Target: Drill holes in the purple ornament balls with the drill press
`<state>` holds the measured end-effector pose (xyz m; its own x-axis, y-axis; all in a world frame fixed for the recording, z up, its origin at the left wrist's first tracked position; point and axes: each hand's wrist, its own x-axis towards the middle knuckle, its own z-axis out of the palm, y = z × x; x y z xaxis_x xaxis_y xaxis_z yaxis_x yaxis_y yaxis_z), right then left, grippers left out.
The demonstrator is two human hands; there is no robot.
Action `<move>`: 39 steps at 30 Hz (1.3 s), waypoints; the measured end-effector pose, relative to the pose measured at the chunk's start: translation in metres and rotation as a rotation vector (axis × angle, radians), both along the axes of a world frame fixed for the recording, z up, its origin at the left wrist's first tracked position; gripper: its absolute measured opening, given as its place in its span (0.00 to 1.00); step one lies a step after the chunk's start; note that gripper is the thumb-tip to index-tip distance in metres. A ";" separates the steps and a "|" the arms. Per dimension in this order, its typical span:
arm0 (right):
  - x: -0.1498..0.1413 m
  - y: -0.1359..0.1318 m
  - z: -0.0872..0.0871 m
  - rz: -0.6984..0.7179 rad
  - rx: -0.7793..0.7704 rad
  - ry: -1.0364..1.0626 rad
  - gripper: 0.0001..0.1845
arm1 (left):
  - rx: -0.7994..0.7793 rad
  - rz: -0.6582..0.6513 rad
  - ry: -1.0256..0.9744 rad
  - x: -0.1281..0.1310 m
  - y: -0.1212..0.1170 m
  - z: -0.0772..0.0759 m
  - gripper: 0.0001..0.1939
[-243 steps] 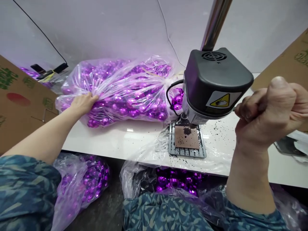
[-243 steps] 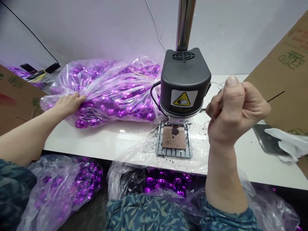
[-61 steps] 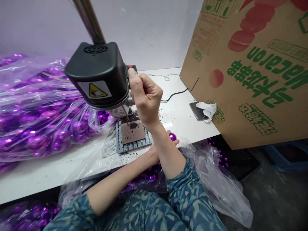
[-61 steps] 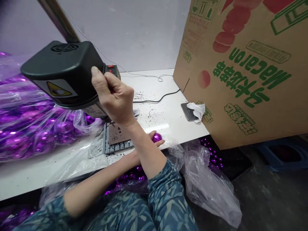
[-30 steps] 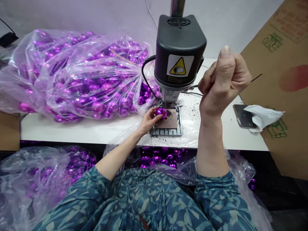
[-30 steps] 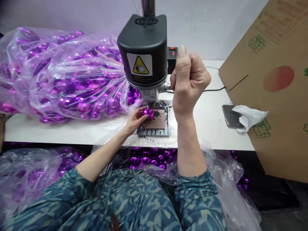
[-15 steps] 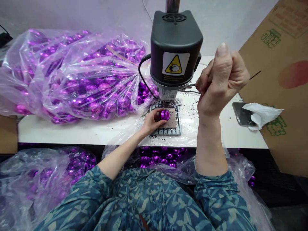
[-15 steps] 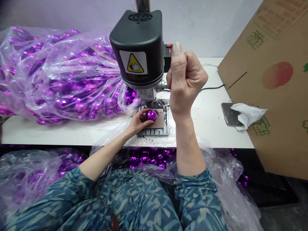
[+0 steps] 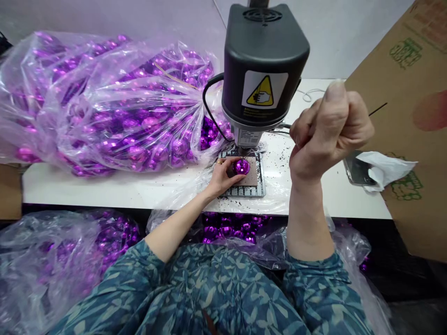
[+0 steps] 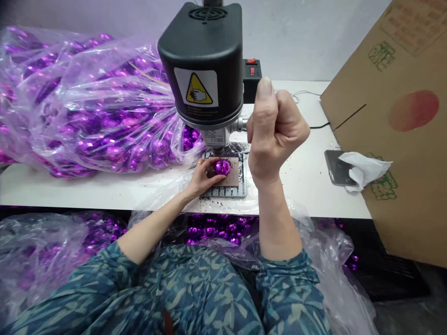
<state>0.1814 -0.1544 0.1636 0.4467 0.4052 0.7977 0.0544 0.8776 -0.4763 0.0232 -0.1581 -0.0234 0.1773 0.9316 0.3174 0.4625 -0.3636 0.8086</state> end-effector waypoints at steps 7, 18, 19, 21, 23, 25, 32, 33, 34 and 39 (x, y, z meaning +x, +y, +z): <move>-0.003 -0.011 -0.015 -0.066 -0.021 -0.012 0.29 | 0.057 -0.008 0.017 -0.001 0.002 -0.007 0.29; -0.001 0.005 -0.038 -0.077 0.284 0.028 0.27 | 0.083 -0.019 0.026 -0.003 0.002 -0.009 0.29; 0.000 0.006 -0.040 -0.085 0.300 0.015 0.28 | 0.082 -0.017 0.031 -0.003 0.001 -0.009 0.29; 0.003 0.007 -0.047 -0.097 0.313 -0.003 0.28 | 0.077 -0.014 0.042 -0.003 0.001 -0.009 0.28; 0.006 0.009 -0.055 -0.103 0.320 -0.003 0.27 | 0.074 -0.013 0.046 -0.003 0.002 -0.009 0.28; 0.009 0.011 -0.062 -0.122 0.327 -0.011 0.27 | 0.074 -0.013 0.042 -0.003 0.002 -0.009 0.29; 0.005 0.007 -0.059 -0.189 0.420 -0.132 0.29 | 0.089 -0.013 0.004 -0.003 0.002 -0.012 0.29; 0.003 0.006 -0.051 -0.172 0.397 -0.112 0.29 | 0.092 -0.012 0.007 -0.002 0.002 -0.012 0.29; 0.002 0.005 -0.041 -0.158 0.363 -0.093 0.29 | 0.096 -0.011 0.009 -0.002 0.003 -0.012 0.29; -0.003 0.016 0.013 -0.074 0.054 -0.033 0.32 | 0.140 0.037 -0.004 -0.003 -0.004 -0.005 0.28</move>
